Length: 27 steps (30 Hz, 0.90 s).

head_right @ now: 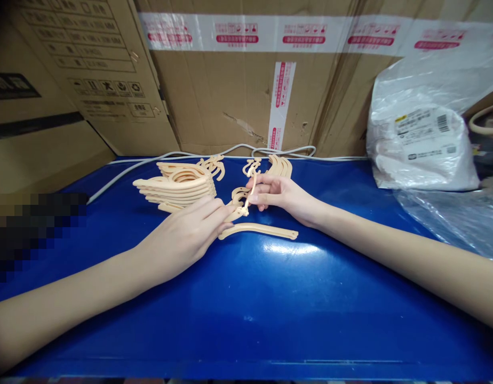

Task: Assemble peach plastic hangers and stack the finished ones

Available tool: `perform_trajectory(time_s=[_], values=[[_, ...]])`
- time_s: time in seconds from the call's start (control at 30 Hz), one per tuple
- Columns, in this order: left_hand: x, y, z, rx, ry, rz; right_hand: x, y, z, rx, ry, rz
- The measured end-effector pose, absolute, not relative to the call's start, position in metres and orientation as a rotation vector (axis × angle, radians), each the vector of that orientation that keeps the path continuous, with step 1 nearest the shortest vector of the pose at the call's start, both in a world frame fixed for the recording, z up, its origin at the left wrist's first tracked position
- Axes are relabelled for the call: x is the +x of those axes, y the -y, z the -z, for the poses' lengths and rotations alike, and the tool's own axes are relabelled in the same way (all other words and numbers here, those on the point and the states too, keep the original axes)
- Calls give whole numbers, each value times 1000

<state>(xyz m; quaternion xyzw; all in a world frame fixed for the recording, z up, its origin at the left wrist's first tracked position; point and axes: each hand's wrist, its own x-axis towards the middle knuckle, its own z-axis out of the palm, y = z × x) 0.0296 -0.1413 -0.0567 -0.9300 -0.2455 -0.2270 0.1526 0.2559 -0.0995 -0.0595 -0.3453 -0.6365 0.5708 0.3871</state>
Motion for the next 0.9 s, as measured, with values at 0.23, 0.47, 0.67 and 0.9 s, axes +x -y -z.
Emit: perform_trajectory(time_s=[0.23,0.47,0.67,0.9], values=[[28,142,58,-2588,682,592,257,100,62,-876,1637,-1438],[31,143,53,-2592,745,627,256,98,61,-879,1564,-1439],[31,142,54,-2631,801,623,255,99,59,-900,1539,-1430],[30,141,58,-2607,758,615,256,100,62,-901,1597,-1400]])
